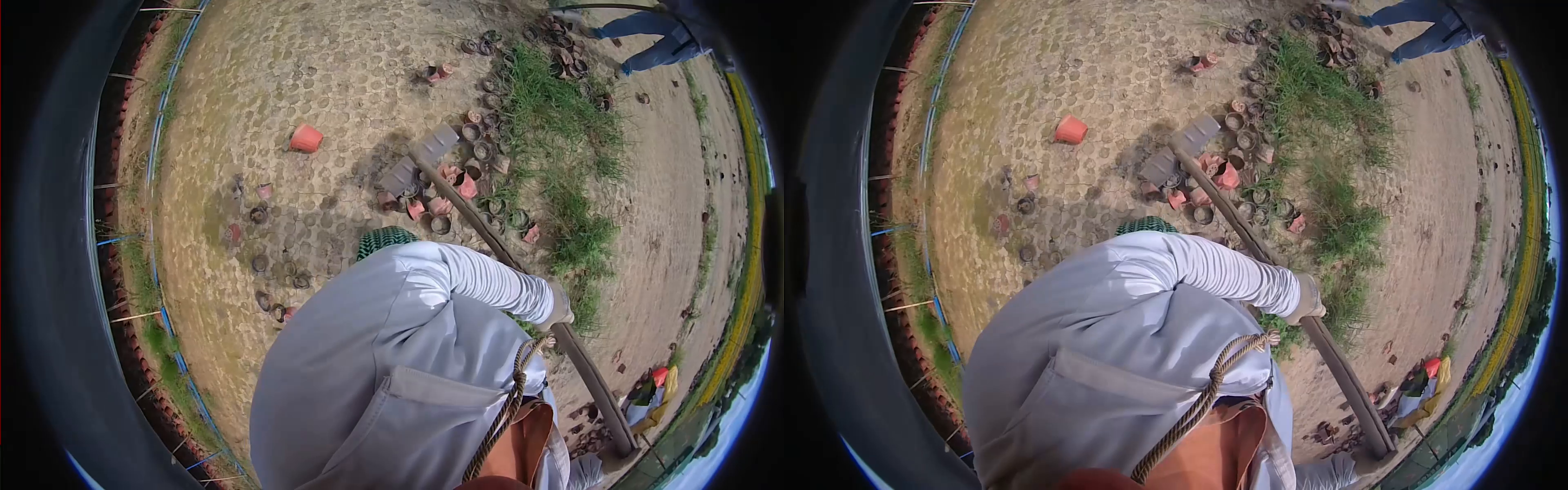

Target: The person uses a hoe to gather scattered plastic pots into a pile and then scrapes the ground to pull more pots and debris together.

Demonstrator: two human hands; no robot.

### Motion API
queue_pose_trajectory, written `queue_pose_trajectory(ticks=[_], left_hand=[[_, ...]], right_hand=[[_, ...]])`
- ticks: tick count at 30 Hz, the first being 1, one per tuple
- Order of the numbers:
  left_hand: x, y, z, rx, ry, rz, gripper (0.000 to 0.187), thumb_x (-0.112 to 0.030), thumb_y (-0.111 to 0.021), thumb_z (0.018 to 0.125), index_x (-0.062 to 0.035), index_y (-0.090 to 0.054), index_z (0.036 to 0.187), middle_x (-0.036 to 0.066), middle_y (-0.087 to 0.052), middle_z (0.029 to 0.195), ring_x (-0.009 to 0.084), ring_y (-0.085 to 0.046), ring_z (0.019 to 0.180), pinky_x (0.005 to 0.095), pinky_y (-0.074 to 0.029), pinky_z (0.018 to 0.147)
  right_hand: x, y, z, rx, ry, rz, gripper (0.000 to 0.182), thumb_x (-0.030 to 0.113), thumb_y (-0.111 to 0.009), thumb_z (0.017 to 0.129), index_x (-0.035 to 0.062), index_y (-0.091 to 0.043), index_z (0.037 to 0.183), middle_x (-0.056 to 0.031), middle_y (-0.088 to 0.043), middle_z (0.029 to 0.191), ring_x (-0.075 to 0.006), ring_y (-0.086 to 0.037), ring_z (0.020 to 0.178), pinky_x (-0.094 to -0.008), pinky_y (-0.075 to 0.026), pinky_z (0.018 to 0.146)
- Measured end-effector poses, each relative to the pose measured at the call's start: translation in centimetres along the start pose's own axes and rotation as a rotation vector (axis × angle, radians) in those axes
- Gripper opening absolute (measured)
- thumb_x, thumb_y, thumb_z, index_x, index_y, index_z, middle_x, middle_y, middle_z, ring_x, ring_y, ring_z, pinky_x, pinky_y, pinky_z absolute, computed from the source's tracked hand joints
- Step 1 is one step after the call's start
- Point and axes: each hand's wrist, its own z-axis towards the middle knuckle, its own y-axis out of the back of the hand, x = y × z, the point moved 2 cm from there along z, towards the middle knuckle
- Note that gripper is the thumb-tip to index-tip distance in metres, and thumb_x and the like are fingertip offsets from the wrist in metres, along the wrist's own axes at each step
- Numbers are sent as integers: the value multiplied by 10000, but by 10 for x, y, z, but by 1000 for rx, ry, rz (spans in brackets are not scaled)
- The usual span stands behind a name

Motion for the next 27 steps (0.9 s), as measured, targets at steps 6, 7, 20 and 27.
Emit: queue_pose_trajectory(ticks=[6, 7, 20, 27], left_hand=[[76, -10, -112, 11, 422, -32, 504, -281, -648, 692, -126, -549, 1161, 106, -647, 927, 300, -614, 914, 427, -462, 783], [88, -9, -147, -56, 472, -6, 512, -284, -654, 686, -130, -551, 1164, 103, -648, 936, 289, -615, 923, 417, -460, 786], [111, -92, -626, -16, 1476, -275, 434, -236, -672, 690, -151, -596, 1108, 82, -631, 1097, 253, -590, 1048, 378, -453, 881], [110, -186, -710, -276, 2092, -354, 456, -271, -686, 687, -253, -579, 1130, 57, -486, 1275, 265, -439, 1231, 400, -400, 968]], right_hand=[[-144, -55, 71, 527, -374, 505, 445, 373, -530, 903, -1, -592, 1135, -153, -629, 1103, -268, -595, 1038, -411, -443, 950], [-149, -98, 54, 698, -374, 558, 445, 377, -535, 901, 14, -586, 1153, -149, -613, 1134, -276, -581, 1057, -418, -441, 948], [-34, -460, -377, 2162, -748, 20, 529, 152, -742, 740, 37, -498, 1195, -122, -623, 1061, -220, -639, 890, -302, -557, 684], [5, -508, -577, 2445, 370, -457, 553, 73, -704, 779, 23, -480, 1282, -111, -632, 1074, -149, -595, 919, -263, -472, 788]])
